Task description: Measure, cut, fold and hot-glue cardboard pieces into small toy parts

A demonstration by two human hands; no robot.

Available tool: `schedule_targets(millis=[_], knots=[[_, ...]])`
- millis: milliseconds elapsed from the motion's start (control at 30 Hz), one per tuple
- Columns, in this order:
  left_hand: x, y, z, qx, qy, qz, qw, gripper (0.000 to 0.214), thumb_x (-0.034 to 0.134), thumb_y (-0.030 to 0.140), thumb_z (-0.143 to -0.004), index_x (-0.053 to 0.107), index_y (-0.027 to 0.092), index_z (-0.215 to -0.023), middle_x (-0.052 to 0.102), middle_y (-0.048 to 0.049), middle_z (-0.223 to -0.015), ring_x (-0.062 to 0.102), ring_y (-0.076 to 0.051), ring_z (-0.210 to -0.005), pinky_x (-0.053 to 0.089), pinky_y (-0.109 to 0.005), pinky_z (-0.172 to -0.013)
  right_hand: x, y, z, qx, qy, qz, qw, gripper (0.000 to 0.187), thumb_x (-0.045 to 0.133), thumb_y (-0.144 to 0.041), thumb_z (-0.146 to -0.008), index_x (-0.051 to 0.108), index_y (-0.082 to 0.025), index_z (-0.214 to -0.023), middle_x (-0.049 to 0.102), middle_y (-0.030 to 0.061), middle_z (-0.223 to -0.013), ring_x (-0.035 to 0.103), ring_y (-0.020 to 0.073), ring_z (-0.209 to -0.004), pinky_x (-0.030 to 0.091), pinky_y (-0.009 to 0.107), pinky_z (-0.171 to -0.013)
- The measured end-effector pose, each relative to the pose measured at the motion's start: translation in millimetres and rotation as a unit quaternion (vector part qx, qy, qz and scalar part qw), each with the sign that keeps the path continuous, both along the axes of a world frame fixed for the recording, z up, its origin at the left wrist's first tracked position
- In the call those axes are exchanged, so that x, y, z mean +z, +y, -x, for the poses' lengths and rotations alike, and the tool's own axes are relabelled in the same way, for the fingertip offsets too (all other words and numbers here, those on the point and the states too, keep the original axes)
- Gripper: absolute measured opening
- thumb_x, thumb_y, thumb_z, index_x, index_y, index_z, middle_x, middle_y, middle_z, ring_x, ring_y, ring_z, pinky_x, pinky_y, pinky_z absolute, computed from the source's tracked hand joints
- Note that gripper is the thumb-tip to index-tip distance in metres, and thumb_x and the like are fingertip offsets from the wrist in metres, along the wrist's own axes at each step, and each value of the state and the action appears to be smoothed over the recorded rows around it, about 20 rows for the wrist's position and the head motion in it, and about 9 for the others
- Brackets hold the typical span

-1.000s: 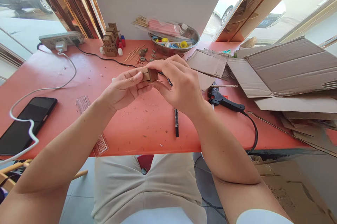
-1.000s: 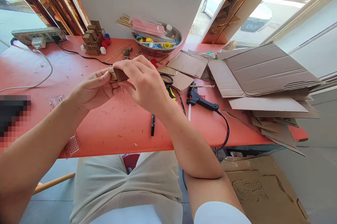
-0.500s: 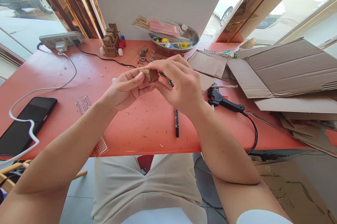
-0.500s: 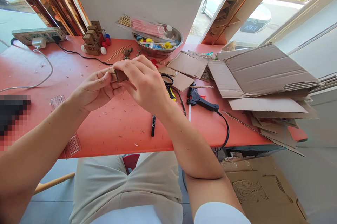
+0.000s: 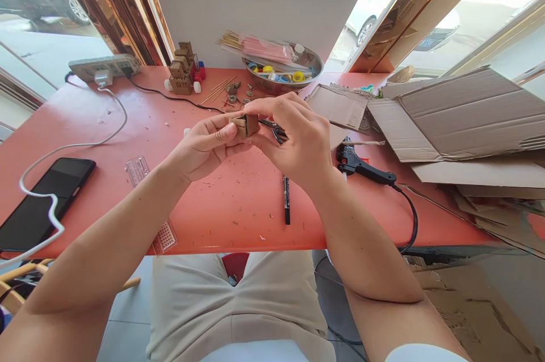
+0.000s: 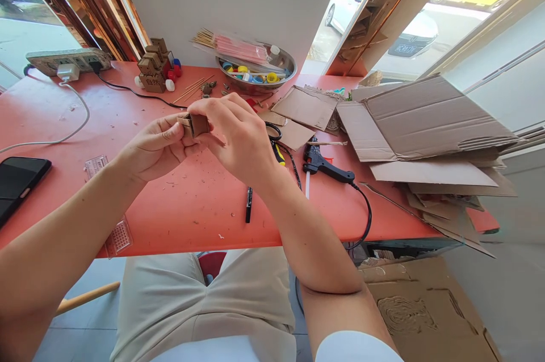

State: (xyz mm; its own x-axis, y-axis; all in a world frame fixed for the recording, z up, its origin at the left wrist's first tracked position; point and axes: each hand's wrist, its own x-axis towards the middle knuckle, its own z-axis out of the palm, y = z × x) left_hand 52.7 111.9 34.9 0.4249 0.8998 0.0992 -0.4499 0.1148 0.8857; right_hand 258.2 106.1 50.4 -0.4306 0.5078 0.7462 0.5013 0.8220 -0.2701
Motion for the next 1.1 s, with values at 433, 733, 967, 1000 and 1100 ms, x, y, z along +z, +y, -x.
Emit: schedule_targets(millis=[433, 733, 967, 1000, 1100], knots=[[3.7, -2, -4, 0.01, 0.025, -0.039, 0.999, 0.045, 0.103, 0.05, -0.066, 0.085, 0.016, -0.088, 0.068, 0.0007, -0.076, 0.068, -0.012, -0.077, 0.064, -0.026, -0.083, 3.9, 1, -5, 0.027, -0.023, 0.024, 0.999, 0.024, 0.067, -0.038, -0.105, 0.074, -0.026, -0.126, 0.079, 0.006, -0.12, 0.074, 0.0248, -0.112, 0.06, 0.043, -0.103], [0.7, 0, -4, 0.076, 0.06, -0.073, 0.993, 0.049, 0.105, 0.045, -0.064, 0.088, 0.022, -0.104, 0.083, -0.0049, -0.09, 0.078, -0.02, -0.087, 0.065, -0.036, -0.087, 15.7, -1, -2, 0.022, 0.056, 0.146, 0.988, 0.022, 0.07, -0.044, -0.102, 0.078, -0.024, -0.108, 0.08, 0.005, -0.102, 0.072, 0.0191, -0.091, 0.061, 0.033, -0.081], [-1.8, -2, -7, 0.118, 0.105, -0.112, 0.981, 0.054, 0.105, 0.048, -0.062, 0.087, 0.022, -0.106, 0.085, -0.0059, -0.091, 0.08, -0.023, -0.089, 0.066, -0.037, -0.088, 16.5, -4, 5, 0.032, 0.108, 0.245, 0.963, 0.006, 0.073, -0.025, -0.092, 0.076, -0.021, -0.089, 0.078, 0.0027, -0.089, 0.07, 0.0159, -0.079, 0.059, 0.03, -0.074], [-2.0, -2, -7, 0.123, 0.106, -0.114, 0.98, 0.053, 0.105, 0.047, -0.063, 0.087, 0.022, -0.107, 0.085, -0.0059, -0.092, 0.08, -0.023, -0.09, 0.066, -0.037, -0.089, 15.8, -5, 6, 0.032, 0.124, 0.255, 0.959, 0.005, 0.073, -0.024, -0.09, 0.075, -0.02, -0.087, 0.077, 0.0022, -0.088, 0.07, 0.0156, -0.078, 0.059, 0.03, -0.073], [-1.9, -3, -7, 0.136, 0.101, -0.109, 0.979, 0.049, 0.104, 0.043, -0.065, 0.087, 0.022, -0.106, 0.085, -0.0064, -0.096, 0.081, -0.024, -0.094, 0.067, -0.037, -0.091, 12.1, -5, 11, 0.025, 0.168, 0.265, 0.949, 0.006, 0.072, -0.021, -0.089, 0.071, -0.02, -0.083, 0.075, 0.0012, -0.084, 0.07, 0.0155, -0.078, 0.06, 0.03, -0.074]])
